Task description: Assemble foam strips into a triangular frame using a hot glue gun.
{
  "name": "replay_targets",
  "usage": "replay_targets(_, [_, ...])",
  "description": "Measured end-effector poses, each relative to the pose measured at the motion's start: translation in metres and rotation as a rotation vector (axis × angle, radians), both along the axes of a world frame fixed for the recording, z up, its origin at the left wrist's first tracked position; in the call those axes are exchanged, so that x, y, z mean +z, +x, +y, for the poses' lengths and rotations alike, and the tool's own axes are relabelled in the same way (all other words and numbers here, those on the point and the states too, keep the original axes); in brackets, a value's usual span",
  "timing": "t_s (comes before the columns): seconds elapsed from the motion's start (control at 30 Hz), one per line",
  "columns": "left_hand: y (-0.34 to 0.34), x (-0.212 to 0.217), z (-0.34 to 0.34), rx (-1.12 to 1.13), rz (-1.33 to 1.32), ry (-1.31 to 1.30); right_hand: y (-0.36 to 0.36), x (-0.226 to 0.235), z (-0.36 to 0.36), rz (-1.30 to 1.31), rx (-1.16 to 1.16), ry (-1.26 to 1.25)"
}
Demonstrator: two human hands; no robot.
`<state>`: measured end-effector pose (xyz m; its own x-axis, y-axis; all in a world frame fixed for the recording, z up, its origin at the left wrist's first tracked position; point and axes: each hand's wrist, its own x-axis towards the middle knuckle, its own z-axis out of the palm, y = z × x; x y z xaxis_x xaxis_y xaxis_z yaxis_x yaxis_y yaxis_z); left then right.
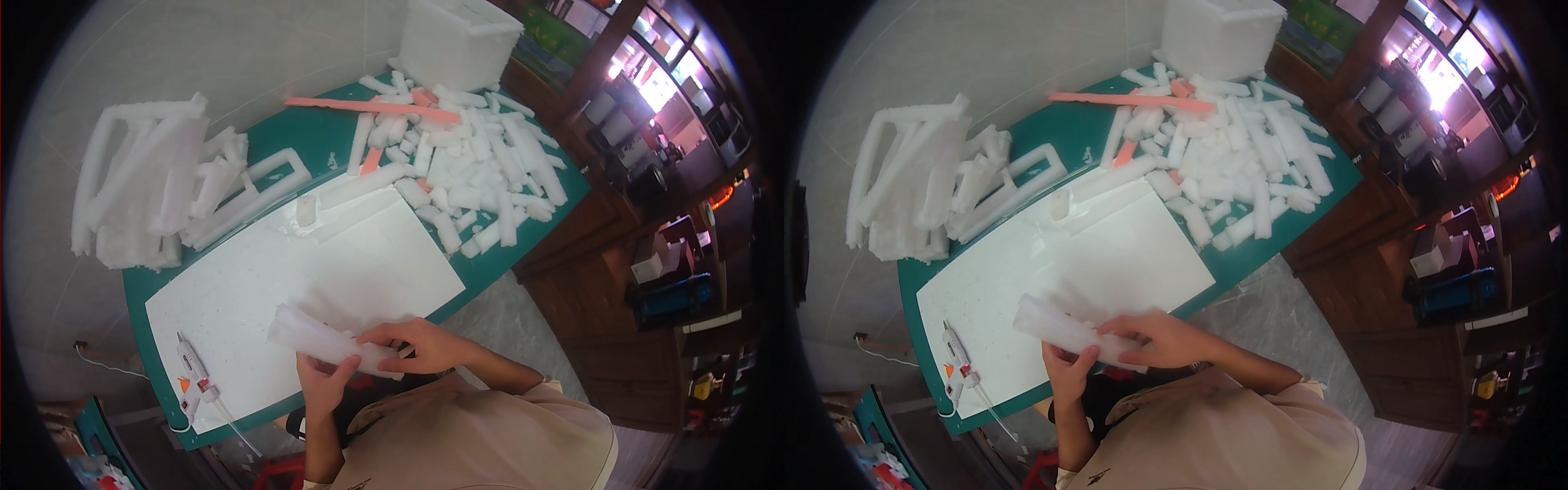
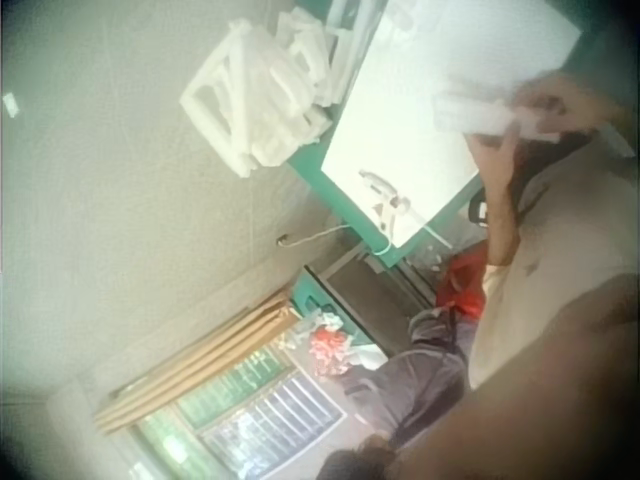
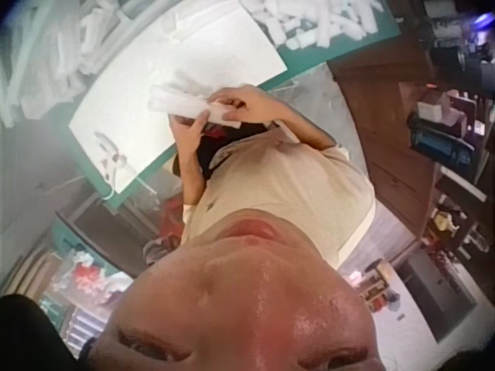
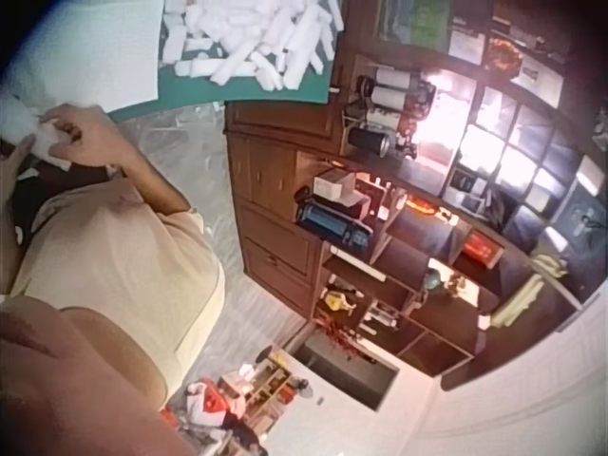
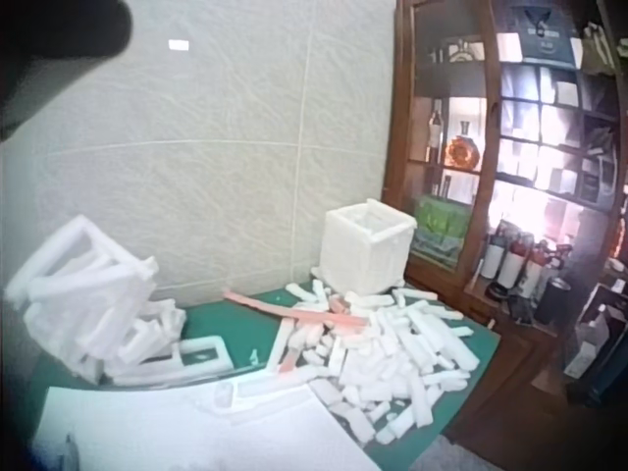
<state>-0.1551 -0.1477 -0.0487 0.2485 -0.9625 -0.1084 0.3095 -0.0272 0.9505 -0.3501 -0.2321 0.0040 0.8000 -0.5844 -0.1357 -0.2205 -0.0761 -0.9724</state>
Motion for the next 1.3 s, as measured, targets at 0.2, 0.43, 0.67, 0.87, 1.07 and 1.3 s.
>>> replay_targets(0.2, [0.000,-0.002,0.001,0.025,0.066,-0.035,-0.006,0.009,-0.010,0.063,0.027,-0.103])
replay_targets(0.43, [0.005,0.004,-0.001,-0.058,0.047,-0.077,-0.086,0.050,-0.070,0.141,-0.871,-0.705])
replay_targets(0.67, [0.006,0.002,-0.002,-0.138,0.058,-0.100,-0.165,0.060,-0.178,0.632,-0.875,-1.371])
replay_targets(0.87, [0.003,0.002,-0.002,-0.182,0.027,-0.099,-0.136,0.032,-0.324,0.619,-0.691,-1.229])
replay_targets(1.07, [0.005,0.006,0.004,-0.167,0.019,-0.071,-0.114,0.036,-0.351,0.769,-0.745,-1.071])
replay_targets(1.3, [0.009,0.007,-0.001,-0.194,0.139,-0.073,-0.142,0.080,-0.226,-0.062,-0.771,-0.520])
